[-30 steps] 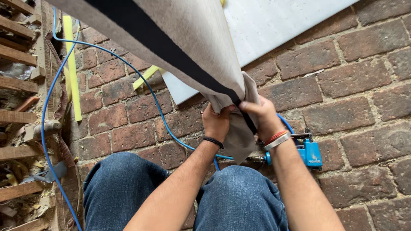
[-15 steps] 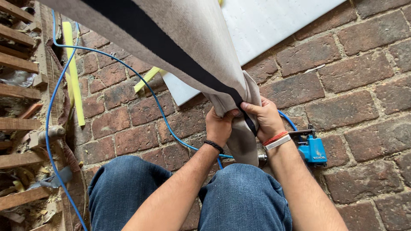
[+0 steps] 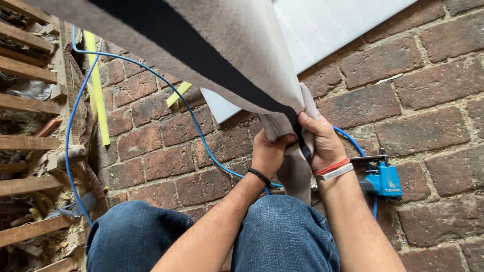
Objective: The person uses a pneumatic nail gun to fasten fabric onto the edge of a wooden furniture frame, then kneels on the floor to pull the fabric taut over the frame edge and staples it in place, working along the frame while holding the fabric with the other hand.
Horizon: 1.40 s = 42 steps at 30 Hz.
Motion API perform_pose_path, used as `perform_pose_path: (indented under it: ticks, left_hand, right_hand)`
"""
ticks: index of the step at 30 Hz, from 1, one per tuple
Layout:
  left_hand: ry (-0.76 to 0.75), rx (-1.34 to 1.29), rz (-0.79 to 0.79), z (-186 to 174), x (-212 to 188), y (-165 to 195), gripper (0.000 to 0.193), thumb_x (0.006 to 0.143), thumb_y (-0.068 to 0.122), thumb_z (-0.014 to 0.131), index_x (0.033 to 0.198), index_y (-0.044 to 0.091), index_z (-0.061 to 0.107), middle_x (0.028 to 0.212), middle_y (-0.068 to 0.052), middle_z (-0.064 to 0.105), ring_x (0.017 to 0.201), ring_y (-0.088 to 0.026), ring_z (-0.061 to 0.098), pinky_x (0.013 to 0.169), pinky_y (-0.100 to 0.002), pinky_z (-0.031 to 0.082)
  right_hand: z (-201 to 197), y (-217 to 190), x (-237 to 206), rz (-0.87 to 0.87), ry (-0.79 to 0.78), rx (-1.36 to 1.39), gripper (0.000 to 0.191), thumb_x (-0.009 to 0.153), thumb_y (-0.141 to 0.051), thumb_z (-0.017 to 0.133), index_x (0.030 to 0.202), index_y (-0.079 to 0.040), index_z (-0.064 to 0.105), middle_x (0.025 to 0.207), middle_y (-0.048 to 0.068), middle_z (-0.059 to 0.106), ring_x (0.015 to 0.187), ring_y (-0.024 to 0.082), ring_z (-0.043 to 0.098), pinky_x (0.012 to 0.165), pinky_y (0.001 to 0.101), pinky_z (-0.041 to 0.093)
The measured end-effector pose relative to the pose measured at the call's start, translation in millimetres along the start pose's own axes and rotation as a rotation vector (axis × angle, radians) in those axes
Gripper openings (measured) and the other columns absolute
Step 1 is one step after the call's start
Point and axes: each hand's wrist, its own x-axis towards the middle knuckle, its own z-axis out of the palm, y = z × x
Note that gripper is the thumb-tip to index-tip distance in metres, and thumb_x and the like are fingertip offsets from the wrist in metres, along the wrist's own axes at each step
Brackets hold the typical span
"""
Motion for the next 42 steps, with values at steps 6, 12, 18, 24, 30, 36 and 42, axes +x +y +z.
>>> perform_pose_path:
  ticks: [6,12,18,24,30,36,42]
  left_hand:
    - [-0.031,-0.006,-0.024,-4.6,7.7,-0.7,0.022,0.09,-0.002,0.074,0.112,-0.001,0.069,0.107,-0.009,0.078,0.099,-0.016,0.073,0.089,-0.031,0.06]
    - [-0.092,0.134,-0.011,-17.8,24.7,11.7,0.029,0.086,0.003,0.079,0.114,0.001,0.07,0.11,-0.009,0.078,0.102,-0.016,0.073,0.089,-0.031,0.061]
    - [-0.004,0.366,-0.031,-22.7,23.9,31.9,0.034,0.081,0.009,0.085,0.113,0.003,0.073,0.109,-0.007,0.08,0.101,-0.016,0.074,0.089,-0.032,0.059]
    - [0.17,0.309,-0.007,3.4,12.0,29.5,0.035,0.079,0.009,0.085,0.111,0.005,0.071,0.106,-0.006,0.079,0.099,-0.015,0.073,0.086,-0.032,0.058]
    - [0.173,0.123,0.093,14.2,10.3,12.8,0.029,0.086,0.014,0.082,0.111,0.003,0.074,0.106,-0.007,0.08,0.099,-0.015,0.073,0.087,-0.031,0.058]
    - [0.14,0.129,0.02,20.7,8.9,-0.1,0.04,0.082,0.019,0.088,0.114,0.004,0.07,0.109,-0.004,0.076,0.1,-0.012,0.069,0.087,-0.028,0.056]
    - [0.295,0.267,-0.024,20.1,15.9,-12.2,0.034,0.074,0.018,0.092,0.101,0.004,0.077,0.1,-0.005,0.081,0.092,-0.014,0.073,0.081,-0.031,0.06]
  right_hand:
    - [-4.6,4.3,5.1,-0.023,0.068,0.019,0.065,0.089,-0.001,0.069,0.15,-0.002,0.05,0.136,0.016,0.065,0.124,0.028,0.064,0.111,0.0399,0.049]
    - [-19.6,10.3,12.9,-0.151,0.239,-0.187,0.052,0.082,0.004,0.078,0.131,0.001,0.059,0.117,0.012,0.072,0.104,0.022,0.07,0.096,0.0354,0.057]
    - [-14.3,-13.5,11.2,-0.142,0.386,-0.852,0.045,0.071,-0.002,0.087,0.109,-0.005,0.063,0.098,0.005,0.075,0.083,0.012,0.071,0.076,0.0284,0.061]
    - [-2.3,-49.1,6.7,-0.063,0.284,-1.356,0.045,0.07,-0.013,0.089,0.109,-0.002,0.071,0.097,0.006,0.077,0.085,0.012,0.07,0.077,0.0298,0.056]
    - [-12.5,-51.7,10.9,0.08,0.225,-1.658,0.034,0.075,-0.022,0.082,0.103,-0.005,0.077,0.091,0.012,0.079,0.084,0.019,0.075,0.08,0.0339,0.056]
    - [-30.4,-40.5,12.0,0.118,0.212,-1.591,0.032,0.075,-0.027,0.083,0.099,-0.006,0.08,0.09,0.011,0.081,0.086,0.019,0.076,0.081,0.0341,0.056]
    - [-36.7,-25.5,12.6,0.04,0.272,-1.484,0.038,0.074,-0.029,0.089,0.102,-0.005,0.078,0.094,0.009,0.08,0.086,0.015,0.073,0.079,0.0324,0.056]
